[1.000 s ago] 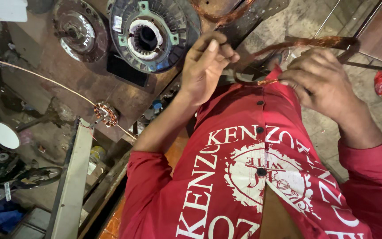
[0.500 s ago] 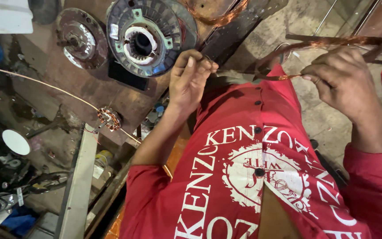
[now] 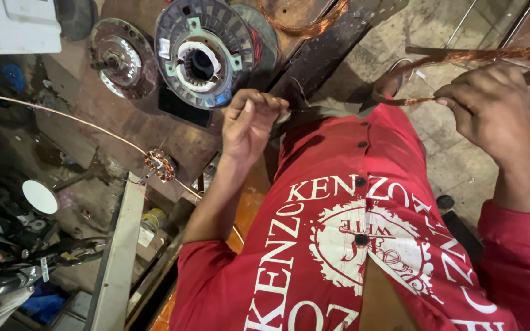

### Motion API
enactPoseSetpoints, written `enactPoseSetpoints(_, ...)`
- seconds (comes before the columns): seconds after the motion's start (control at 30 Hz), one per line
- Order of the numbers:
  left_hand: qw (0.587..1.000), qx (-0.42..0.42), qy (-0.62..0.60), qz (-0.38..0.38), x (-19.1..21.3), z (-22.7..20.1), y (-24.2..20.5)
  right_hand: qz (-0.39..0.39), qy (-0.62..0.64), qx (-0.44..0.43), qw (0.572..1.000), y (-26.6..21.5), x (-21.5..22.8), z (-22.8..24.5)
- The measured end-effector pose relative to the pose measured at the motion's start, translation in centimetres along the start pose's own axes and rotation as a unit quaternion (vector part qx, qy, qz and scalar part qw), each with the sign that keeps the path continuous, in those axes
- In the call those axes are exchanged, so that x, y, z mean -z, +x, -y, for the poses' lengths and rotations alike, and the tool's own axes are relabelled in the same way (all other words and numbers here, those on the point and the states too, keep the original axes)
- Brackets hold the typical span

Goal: The person holds a bundle of copper wire and twists it repeatedly with both hands to form a tighter, more compact coil. The person continues twisting and adjusting the wire bundle throughout the clip.

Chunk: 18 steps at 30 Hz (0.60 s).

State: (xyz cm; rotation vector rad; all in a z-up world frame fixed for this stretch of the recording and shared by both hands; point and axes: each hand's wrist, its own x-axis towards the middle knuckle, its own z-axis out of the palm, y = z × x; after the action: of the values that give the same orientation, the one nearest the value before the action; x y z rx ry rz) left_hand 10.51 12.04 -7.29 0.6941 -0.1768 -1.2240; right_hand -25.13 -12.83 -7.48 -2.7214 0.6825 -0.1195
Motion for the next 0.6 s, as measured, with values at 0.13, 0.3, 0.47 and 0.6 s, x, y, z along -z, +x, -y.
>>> enactPoseSetpoints(0.13,1.000,0.012,-0.007,-0.009,0.9,0.7,-1.0,0.018,-0.001,-0.006,1.000,-0.1,0.2,-0.7)
enactPoseSetpoints(0.3,0.997,0.016,-0.054,-0.055,2.5,0.8,-2.5,0.009,-0.035,-0.004,0.999,-0.6,-0.4,-2.0)
enactPoseSetpoints(0.47,0.991,0.031,-0.082,-0.105,4.4,1.2,-3.2,0.008,-0.044,-0.008,0.999,-0.6,-1.4,-3.2)
enactPoseSetpoints(0.6,0.986,0.034,-0.097,-0.131,5.4,1.5,-3.7,0.003,-0.047,0.000,0.999,-0.4,-1.9,-3.9)
